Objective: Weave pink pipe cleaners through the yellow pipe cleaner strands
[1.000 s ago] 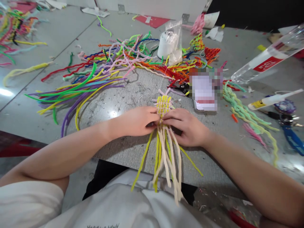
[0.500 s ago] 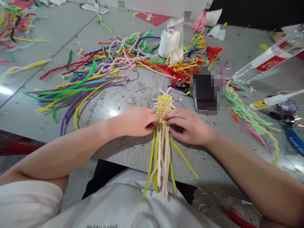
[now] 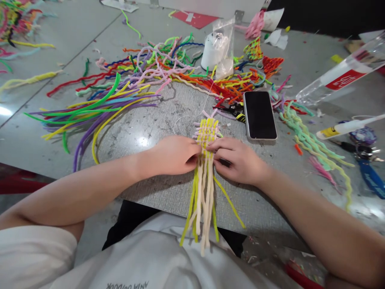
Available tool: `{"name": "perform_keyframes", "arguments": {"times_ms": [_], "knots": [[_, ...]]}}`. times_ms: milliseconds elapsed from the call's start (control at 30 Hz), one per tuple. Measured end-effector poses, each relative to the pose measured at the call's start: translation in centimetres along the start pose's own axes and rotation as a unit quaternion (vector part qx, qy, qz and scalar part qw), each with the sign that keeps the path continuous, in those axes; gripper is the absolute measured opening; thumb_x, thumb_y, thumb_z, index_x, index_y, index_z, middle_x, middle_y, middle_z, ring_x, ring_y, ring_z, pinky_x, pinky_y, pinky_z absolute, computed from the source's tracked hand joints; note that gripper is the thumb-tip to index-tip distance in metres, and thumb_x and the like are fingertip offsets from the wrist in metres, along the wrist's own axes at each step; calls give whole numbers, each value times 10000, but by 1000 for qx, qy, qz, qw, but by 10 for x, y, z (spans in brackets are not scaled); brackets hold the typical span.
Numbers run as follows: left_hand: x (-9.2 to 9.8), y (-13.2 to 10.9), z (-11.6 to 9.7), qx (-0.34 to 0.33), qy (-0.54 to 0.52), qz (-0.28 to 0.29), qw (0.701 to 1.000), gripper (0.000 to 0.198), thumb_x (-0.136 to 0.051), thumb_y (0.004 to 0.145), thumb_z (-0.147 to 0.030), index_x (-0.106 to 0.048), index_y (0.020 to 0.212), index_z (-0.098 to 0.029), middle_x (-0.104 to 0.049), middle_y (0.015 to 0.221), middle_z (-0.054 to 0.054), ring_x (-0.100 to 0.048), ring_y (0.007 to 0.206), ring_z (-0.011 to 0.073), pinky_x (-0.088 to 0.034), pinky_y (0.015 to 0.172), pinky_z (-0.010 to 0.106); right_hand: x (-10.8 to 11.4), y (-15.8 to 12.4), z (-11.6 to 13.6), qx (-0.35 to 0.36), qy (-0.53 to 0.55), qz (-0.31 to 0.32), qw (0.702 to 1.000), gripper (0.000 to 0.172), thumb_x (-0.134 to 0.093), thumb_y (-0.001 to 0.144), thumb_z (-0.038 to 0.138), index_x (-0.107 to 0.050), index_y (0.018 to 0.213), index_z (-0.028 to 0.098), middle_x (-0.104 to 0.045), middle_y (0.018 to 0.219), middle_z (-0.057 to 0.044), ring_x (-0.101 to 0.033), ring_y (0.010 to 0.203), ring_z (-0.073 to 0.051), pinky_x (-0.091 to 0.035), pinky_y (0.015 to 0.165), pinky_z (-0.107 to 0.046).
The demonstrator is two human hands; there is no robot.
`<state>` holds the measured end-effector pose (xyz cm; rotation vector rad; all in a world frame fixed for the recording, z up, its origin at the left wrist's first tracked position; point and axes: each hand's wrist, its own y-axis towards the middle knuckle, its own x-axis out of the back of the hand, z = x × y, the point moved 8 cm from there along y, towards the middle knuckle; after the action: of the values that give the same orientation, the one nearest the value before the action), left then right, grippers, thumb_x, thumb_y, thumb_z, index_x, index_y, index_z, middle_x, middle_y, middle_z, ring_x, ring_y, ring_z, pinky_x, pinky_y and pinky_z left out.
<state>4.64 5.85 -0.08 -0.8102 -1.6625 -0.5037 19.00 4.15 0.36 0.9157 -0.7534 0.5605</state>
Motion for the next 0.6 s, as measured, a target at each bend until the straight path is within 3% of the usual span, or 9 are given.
{"name": "perform_keyframes", "arguments": {"times_ms": [233, 400, 600], "knots": [[2, 4, 4, 21, -10, 17, 1000, 140, -630, 978, -247, -699, 868, -193, -765, 884, 56, -729, 816, 225, -419, 679, 328, 1, 2, 0, -14, -7, -6, 1000, 166, -661, 940, 109, -623, 867, 253, -854, 1124, -109, -813, 1045, -304, -652, 931, -462], [7, 2, 5, 4, -31, 7, 999, 116, -646, 957, -238, -691, 857, -201, -757, 869, 50, -721, 798, 219, -423, 684, 324, 4, 7, 2, -27, -6, -22, 999, 120, -663, 993, 138, -675, 936, 242, -854, 1052, -93, -812, 993, -285, -647, 903, -435], [7, 0, 3, 21, 0, 34, 999, 148, -586, 1003, -229, -713, 932, -201, -782, 943, 69, -740, 833, 242, -418, 673, 338, -3, 18, 2, -40, -21, 22, 999, 142, -668, 999, 141, -721, 889, 214, -833, 1003, -103, -784, 915, -270, -634, 844, -419]]}}
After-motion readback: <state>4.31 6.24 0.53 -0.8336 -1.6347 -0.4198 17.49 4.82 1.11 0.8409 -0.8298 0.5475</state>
